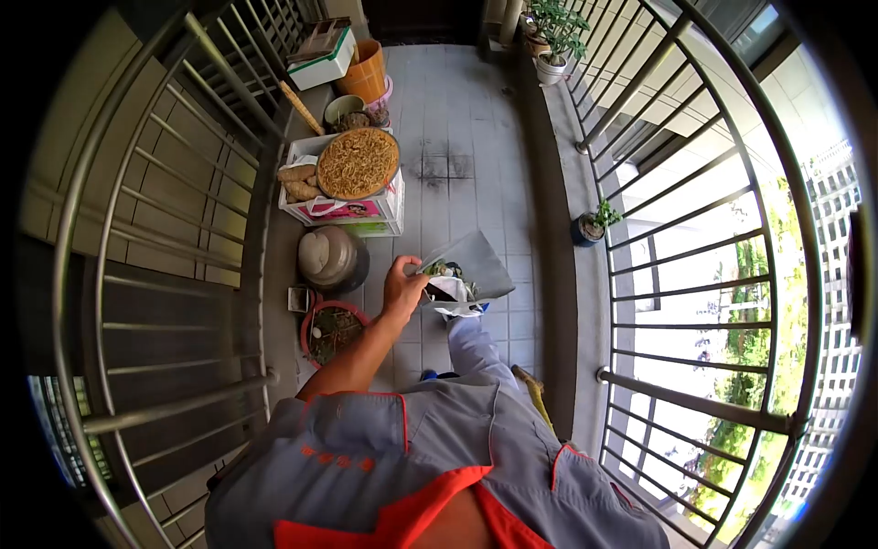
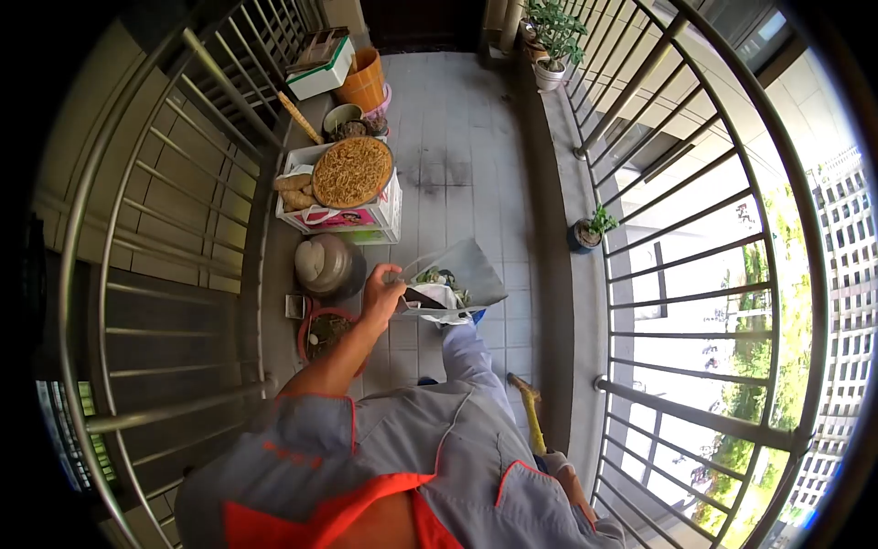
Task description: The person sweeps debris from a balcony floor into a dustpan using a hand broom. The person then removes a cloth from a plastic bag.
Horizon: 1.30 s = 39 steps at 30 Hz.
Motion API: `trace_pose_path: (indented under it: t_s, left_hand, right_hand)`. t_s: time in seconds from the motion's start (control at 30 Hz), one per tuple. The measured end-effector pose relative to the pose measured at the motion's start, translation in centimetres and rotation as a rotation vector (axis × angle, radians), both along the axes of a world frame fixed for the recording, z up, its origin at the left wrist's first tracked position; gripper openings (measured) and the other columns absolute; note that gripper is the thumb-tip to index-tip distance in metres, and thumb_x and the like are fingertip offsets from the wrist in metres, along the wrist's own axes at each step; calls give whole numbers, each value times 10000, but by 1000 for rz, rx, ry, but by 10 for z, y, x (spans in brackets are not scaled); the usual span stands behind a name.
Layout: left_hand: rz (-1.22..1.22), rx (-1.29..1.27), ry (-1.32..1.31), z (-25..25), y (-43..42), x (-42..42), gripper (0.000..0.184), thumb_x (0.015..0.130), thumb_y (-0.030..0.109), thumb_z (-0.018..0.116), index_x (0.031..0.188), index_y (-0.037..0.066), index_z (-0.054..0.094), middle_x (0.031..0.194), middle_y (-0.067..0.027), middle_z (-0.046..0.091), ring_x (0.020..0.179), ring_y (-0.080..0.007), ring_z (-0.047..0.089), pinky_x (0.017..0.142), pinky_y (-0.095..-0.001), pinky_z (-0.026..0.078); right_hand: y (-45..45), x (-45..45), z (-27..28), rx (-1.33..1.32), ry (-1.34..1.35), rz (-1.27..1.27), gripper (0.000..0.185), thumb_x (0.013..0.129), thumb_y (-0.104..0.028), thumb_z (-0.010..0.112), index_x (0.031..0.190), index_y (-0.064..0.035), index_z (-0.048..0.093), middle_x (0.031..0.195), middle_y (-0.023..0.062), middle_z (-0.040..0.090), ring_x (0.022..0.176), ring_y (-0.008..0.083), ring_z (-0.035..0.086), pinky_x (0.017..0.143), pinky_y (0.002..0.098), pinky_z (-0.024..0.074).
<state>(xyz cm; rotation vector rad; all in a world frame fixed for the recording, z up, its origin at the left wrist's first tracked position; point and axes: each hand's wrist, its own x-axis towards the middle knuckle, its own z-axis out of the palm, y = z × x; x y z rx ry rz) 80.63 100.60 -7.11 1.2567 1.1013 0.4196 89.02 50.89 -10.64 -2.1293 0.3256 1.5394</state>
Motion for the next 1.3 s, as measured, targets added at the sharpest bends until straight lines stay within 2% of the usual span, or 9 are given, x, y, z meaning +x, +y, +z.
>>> trace_pose_path:
  t_s: [0.37,0.6,0.67,0.83,0.97,1.03,1.17,1.23,1.3]
  left_hand:
    - [-9,331,44,-21,207,221,268,756,62,653,1018,73,601,767,-37,571,663,-135,529,617,-305,445]
    - [69,184,-12,-42,328,334,267,770,42,645,1030,75,591,738,-5,533,592,-107,474,551,-290,401]
    - [62,87,-35,-53,367,365,269,770,62,656,1031,70,595,763,-15,556,635,-121,510,586,-296,426]
    - [44,131,47,-92,460,432,268,777,64,662,1037,61,594,811,-32,579,681,-132,529,624,-299,443]
    - [37,84,42,-125,514,468,271,791,62,657,1051,71,580,801,-22,566,674,-118,521,603,-287,428]
    - [21,49,100,-141,539,486,271,799,39,637,1058,85,574,816,-21,564,657,-111,511,578,-278,414]
    - [93,39,138,-176,576,529,274,793,12,616,1053,92,577,837,-20,562,671,-112,505,591,-278,415]
    - [106,71,152,-196,590,543,275,798,9,623,1056,93,576,858,-18,565,694,-109,505,609,-270,415]
    - [126,116,160,-212,600,569,276,803,7,630,1059,95,574,878,-17,568,718,-107,505,628,-263,415]
  right_hand:
    - [179,271,-31,-18,-76,276,220,871,-190,727,1025,-82,613,676,50,608,498,176,577,435,360,461]
    - [257,378,-99,-93,-255,381,552,823,-231,738,1329,-102,558,1018,162,707,890,254,679,775,375,531]
    - [287,411,-113,107,-218,188,288,905,-85,642,1177,-150,572,625,17,542,447,145,510,380,322,401]
    - [450,477,-16,98,-1,-248,330,928,-162,672,1237,-124,565,629,29,536,439,156,518,374,324,407]
    - [520,528,-29,130,-15,-300,346,934,-166,661,1260,-131,551,627,29,535,436,157,515,373,329,414]
    - [561,562,-51,152,-185,-127,411,950,-174,634,1344,-151,521,617,23,518,433,151,512,368,325,409]
    - [671,650,-93,38,-408,325,623,929,-293,624,1502,-211,394,935,210,704,779,328,710,699,442,556]
    - [718,704,-146,155,-639,504,604,928,-318,593,1493,-236,397,1082,248,676,995,418,655,866,486,510]
    - [791,767,-161,46,-554,560,577,935,-323,572,1484,-259,404,1111,234,669,1041,439,620,895,515,486]
